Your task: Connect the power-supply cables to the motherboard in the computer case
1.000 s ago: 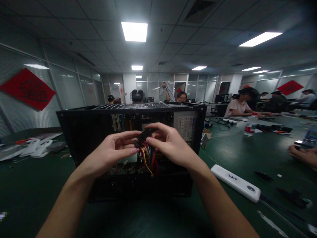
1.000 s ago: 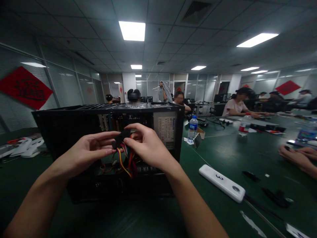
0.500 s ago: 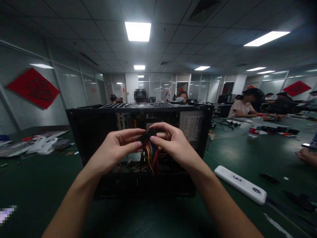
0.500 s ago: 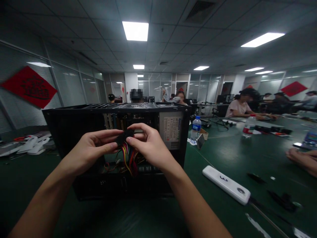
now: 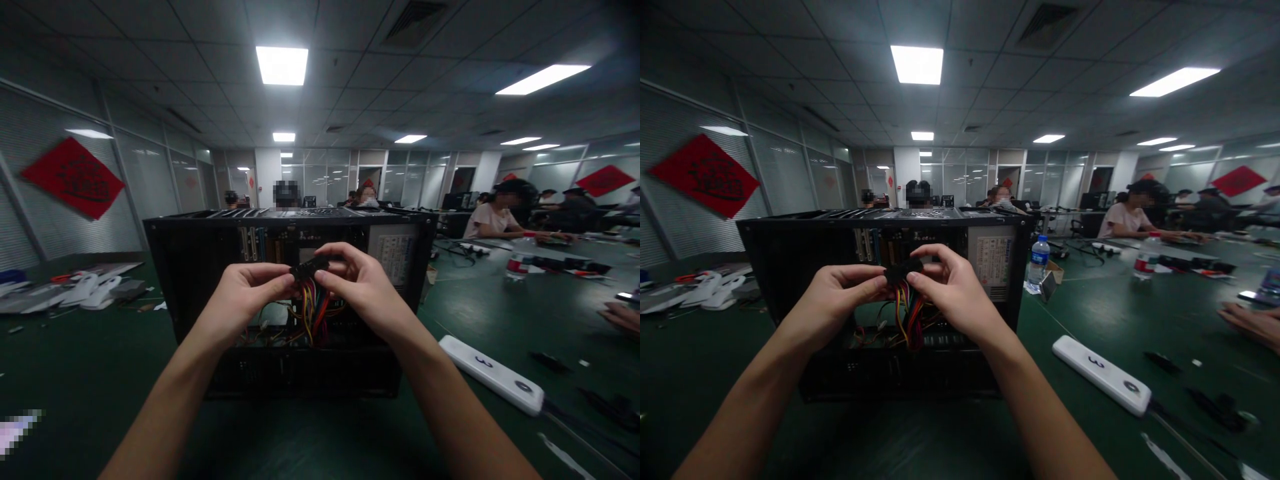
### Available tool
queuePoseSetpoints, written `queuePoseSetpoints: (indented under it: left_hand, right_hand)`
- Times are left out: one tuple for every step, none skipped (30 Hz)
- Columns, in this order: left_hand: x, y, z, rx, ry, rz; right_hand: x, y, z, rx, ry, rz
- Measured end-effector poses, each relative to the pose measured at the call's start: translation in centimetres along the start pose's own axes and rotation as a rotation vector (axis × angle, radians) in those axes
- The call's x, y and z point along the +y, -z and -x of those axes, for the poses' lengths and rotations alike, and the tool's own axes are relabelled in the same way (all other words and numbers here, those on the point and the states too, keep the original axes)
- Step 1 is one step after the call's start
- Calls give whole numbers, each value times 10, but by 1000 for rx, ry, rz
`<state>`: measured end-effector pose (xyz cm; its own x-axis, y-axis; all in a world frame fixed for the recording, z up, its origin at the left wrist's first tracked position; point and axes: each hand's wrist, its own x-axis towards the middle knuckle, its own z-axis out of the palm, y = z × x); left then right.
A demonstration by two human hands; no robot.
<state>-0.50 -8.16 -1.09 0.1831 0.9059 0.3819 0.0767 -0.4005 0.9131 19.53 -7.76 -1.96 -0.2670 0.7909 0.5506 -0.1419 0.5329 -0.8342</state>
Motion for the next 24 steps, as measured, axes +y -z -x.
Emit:
queuePoseSetpoints:
  left_hand:
    - [1, 0, 1, 5, 0, 6]
    - [2, -1, 2, 10, -1, 11]
    - [3, -2, 2, 14, 2, 14]
    - [3, -3, 3, 19, 4, 16]
    - [3, -5, 3, 21, 7, 21]
    - [2, -7, 4, 20, 9, 32]
    - [1, -9, 4, 16, 6, 52]
    - [-1, -11, 4, 13, 0, 81]
    - [-2, -13, 4, 11, -7, 114]
    - [-4, -16, 4, 16, -17, 143]
    - [-5, -18, 5, 30, -28, 159]
    - [-5, -20, 6, 50, -37, 156]
    - [-5, -22, 7, 74, -47, 130]
    - [-4, -24, 9, 100, -65, 84]
    - [-3, -26, 11, 127, -94, 21]
    - [-1, -28, 14, 158, -138, -54]
    - [1, -31, 17, 181, -193, -137]
    - [2, -33, 19, 195, -253, -223]
    - [4, -35, 22, 200, -309, -305]
    - [4, -37, 24, 195, -347, -376]
    - [5, -38, 24, 186, -369, -433]
    - [4, -37, 24, 174, -373, -475]
    - [2, -36, 23, 163, -365, -501]
    - [0, -32, 20, 156, -351, -514]
  right_hand:
    - [0, 0, 0, 6, 6, 1]
    - [0, -1, 1, 11, 9, 1]
    - [-1, -2, 1, 15, 11, -1]
    - [-1, -2, 2, 19, 12, -4]
    - [-2, -3, 3, 24, 15, -7]
    - [-3, -4, 3, 31, 20, -12]
    - [-3, -4, 4, 40, 27, -17]
    - [-4, -5, 5, 52, 38, -20]
    - [-4, -5, 5, 64, 51, -19]
    - [-4, -5, 6, 75, 62, -15]
    - [-4, -5, 6, 86, 73, -10]
    - [-4, -4, 6, 95, 82, -2]
    - [-4, -4, 6, 103, 89, 5]
    - [-3, -4, 6, 108, 98, 12]
    - [-2, -4, 6, 115, 107, 18]
    - [-1, -4, 6, 121, 117, 24]
    - [0, -6, 6, 129, 130, 30]
    - [2, -8, 6, 141, 148, 37]
    - [4, -11, 6, 165, 173, 51]
    - [7, -15, 7, 203, 204, 78]
    - [10, -18, 8, 246, 241, 123]
    - [14, -22, 8, 292, 286, 182]
    - [19, -25, 8, 329, 331, 251]
    - [24, -28, 8, 344, 368, 318]
